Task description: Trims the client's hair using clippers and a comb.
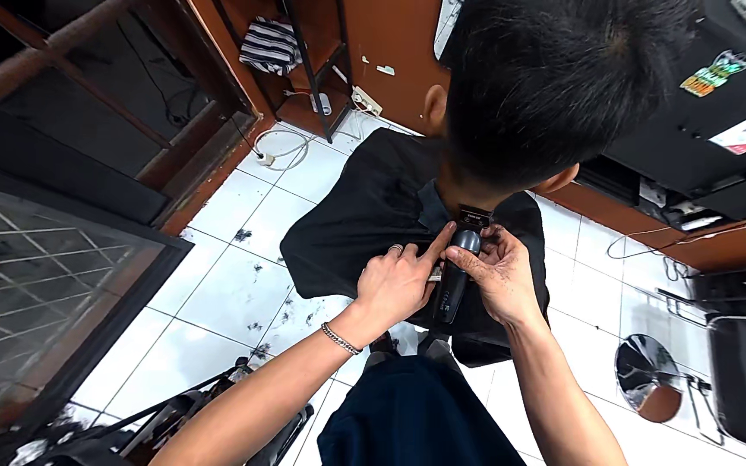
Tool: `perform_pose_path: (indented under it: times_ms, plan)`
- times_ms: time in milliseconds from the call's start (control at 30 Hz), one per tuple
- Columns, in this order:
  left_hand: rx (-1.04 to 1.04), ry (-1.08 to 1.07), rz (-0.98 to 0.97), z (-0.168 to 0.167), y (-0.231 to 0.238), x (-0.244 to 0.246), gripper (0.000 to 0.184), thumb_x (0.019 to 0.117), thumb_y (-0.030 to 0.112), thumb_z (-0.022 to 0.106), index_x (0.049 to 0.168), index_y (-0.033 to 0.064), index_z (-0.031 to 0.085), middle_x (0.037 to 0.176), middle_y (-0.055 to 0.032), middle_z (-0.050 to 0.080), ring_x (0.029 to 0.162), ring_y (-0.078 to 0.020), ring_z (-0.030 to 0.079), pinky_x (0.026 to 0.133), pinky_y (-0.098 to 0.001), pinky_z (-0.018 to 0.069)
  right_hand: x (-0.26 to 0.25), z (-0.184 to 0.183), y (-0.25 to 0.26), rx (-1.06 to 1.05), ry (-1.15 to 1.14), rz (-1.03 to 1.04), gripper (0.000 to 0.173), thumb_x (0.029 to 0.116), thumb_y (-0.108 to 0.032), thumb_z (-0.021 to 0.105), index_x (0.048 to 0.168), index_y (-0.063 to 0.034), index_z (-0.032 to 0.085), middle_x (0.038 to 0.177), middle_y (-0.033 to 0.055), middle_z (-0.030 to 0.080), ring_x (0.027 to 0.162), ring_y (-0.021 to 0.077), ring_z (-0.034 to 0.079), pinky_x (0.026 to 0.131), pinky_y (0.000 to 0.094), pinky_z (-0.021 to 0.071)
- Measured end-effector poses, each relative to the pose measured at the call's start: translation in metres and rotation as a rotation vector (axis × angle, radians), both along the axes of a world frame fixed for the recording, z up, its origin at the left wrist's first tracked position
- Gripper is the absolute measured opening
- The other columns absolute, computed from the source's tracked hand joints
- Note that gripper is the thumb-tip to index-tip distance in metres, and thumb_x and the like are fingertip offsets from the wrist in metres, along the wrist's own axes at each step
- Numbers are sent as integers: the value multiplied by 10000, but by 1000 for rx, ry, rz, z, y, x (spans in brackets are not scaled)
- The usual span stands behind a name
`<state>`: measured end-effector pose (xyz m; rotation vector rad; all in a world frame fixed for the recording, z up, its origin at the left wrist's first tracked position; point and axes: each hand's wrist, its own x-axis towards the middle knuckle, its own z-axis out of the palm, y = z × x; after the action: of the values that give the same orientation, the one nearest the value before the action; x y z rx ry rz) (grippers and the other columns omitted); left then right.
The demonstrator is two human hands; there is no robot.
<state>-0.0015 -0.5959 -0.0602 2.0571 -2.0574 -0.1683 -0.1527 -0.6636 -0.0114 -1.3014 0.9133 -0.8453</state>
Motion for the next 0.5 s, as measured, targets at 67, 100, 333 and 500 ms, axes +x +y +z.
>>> perform_pose_path:
  times_ms: [67,100,333,500]
  plan:
    - [21,17,-3,0,0,2,737,935,304,630,1617,292,351,984,-168,697,845,-374,700,599,-481,523,0,-2,1,45,21,-11,427,794,33,820,1123,-25,554,932,86,702,768,146,721,679,294,629]
    - [39,28,-5,0,-1,2,757,941,303,622,1632,298,312,988,-166,697,854,-374,697,607,-484,521,1,-3,2,65,30,-18,421,794,30,821,1119,-23,558,921,89,702,757,146,719,667,293,626]
    - [-29,59,-27,-5,0,4,741,933,286,633,1619,255,356,897,-155,690,769,-367,690,558,-477,506,2,-5,8,119,50,-54,390,802,18,826,1102,-8,578,887,96,703,726,149,711,659,303,624]
    - [-30,73,-32,-4,1,4,648,928,282,626,1554,231,466,918,-160,686,786,-378,694,557,-489,507,7,1,5,-104,40,-64,456,792,-12,843,1147,-33,557,963,63,696,796,124,716,710,292,634]
